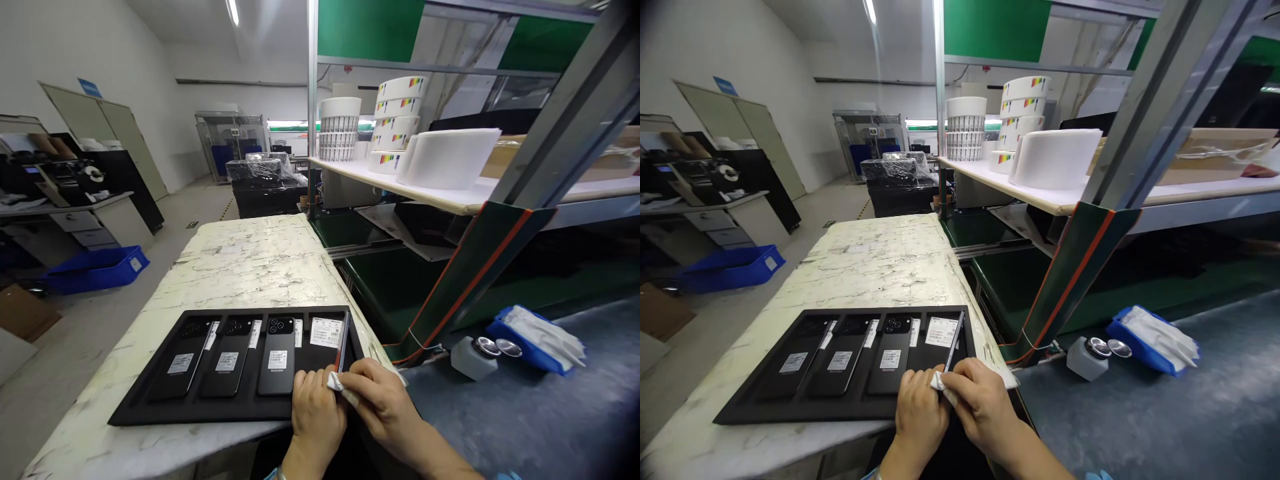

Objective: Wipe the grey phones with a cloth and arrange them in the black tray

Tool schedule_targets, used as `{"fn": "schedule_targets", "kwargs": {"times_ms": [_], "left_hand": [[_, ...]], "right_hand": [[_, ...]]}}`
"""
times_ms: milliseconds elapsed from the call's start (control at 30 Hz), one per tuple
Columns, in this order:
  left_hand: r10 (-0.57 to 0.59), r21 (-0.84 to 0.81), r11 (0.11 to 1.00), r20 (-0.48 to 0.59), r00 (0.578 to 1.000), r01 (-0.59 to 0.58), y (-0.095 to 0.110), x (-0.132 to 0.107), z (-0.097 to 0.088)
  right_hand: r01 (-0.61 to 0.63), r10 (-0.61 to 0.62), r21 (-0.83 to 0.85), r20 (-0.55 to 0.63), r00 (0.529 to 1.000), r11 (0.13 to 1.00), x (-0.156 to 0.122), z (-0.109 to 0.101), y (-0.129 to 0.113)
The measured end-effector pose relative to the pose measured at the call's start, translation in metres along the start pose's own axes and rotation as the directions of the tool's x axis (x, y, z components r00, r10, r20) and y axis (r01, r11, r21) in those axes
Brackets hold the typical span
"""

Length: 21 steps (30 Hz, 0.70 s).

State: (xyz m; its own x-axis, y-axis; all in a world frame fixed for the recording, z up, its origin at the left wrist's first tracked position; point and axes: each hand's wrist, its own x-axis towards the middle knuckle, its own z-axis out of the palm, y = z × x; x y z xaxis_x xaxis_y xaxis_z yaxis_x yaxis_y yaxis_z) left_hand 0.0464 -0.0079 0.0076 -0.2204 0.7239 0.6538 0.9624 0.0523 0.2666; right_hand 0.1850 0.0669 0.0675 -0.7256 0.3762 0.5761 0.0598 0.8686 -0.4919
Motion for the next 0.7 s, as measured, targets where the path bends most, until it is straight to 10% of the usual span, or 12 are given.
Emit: {"fn": "schedule_targets", "kwargs": {"times_ms": [267, 533, 700], "left_hand": [[-0.006, 0.02, 1.0, 0.014, 1.0, 0.006, 0.0, 0.005, 0.003], [0.033, -0.009, 0.999, -0.028, 0.999, -0.033, -0.002, 0.002, 0.005], [0.007, 0.018, 1.0, 0.002, 1.0, -0.008, 0.0, 0.006, 0.002]], "right_hand": [[-0.166, 0.16, -0.051, -0.1, 0.982, 0.985, 0.052, -0.013, 0.075], [-0.102, 0.089, 0.067, 0.181, 0.98, 0.993, 0.017, -0.007, 0.013], [-0.198, 0.198, -0.051, -0.019, 0.98, 0.979, 0.054, -0.013, 0.063]]}}
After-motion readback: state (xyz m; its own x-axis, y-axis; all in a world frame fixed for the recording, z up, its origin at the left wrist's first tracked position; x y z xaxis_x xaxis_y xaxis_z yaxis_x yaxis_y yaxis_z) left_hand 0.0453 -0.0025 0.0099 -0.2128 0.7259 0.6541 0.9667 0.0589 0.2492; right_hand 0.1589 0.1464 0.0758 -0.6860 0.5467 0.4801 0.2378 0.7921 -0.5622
